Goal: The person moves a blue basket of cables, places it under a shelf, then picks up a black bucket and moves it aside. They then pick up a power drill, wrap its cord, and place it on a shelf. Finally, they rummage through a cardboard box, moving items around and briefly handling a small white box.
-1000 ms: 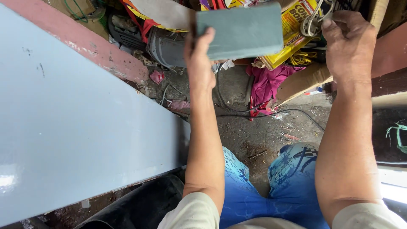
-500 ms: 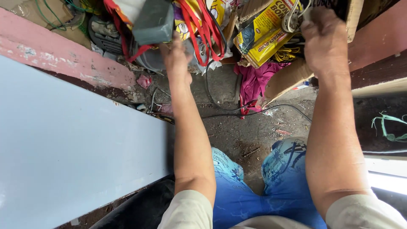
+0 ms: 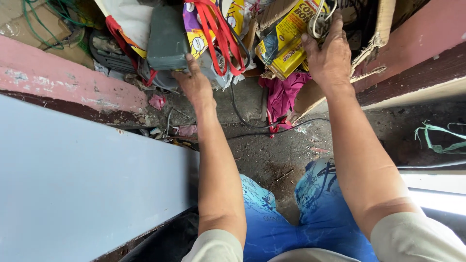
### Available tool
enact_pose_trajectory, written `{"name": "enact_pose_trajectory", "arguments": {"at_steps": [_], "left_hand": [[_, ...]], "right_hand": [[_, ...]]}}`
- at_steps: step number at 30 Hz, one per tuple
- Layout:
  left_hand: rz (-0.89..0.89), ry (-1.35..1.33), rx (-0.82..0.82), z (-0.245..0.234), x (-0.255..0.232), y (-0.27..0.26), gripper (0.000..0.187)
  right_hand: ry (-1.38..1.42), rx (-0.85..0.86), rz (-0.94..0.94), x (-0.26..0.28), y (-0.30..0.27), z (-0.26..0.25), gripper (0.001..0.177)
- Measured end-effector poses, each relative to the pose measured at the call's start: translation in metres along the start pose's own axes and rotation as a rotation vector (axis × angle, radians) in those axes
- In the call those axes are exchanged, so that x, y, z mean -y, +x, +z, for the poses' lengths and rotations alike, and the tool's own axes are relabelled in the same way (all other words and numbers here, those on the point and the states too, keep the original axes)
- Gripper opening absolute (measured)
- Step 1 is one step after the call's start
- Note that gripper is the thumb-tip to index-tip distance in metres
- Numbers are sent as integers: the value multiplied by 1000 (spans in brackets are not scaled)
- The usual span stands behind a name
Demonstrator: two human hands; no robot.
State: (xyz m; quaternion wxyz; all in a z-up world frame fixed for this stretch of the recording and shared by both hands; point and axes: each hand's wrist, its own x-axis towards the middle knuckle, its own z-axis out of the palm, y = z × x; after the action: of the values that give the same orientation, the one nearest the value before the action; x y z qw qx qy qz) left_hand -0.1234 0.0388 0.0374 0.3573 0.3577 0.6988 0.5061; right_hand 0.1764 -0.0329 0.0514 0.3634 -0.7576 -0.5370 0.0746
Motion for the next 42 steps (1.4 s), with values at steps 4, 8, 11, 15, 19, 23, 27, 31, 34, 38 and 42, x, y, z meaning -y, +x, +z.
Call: {"name": "enact_pose_trajectory", "arguments": {"at_steps": [4,8,11,15,19,23,27,31,34,38,42], "left_hand": [[160,659,29,-14,-18,-11,101],[-83,726,456,-10,-39,-41,67],[-181,550,762,16,-27,-61,62],[7,460,872,65,12,-72,67],[-47,-4,821,115,57,-75,74],[19,-13,863,121,82,-60,91],[-188,-114,784,116,73,-56,93],[-261,-334,803,126,65,-58,101],[-310,-466,780,143,63,-59,102],[-390,-364,717,155,65,-49,99],[-326,-311,682,160,74,-39,91]], "right_hand": [[100,-118,3,-37,8,24,41],[749,-158,146,-35,15,19,27],[993,-210,311,-27,19,-3,23],[505,-121,27,-26,15,-3,32],[383,19,147,-21,13,-12,58],[540,-128,-288,-7,8,-30,57],[530,-373,-154,-5,13,-50,27],[322,-364,-238,-11,10,-76,19],[141,-216,-207,-19,4,-74,34],[-64,-103,149,-35,7,-63,42],[-182,-73,138,-42,8,-60,28]]}}
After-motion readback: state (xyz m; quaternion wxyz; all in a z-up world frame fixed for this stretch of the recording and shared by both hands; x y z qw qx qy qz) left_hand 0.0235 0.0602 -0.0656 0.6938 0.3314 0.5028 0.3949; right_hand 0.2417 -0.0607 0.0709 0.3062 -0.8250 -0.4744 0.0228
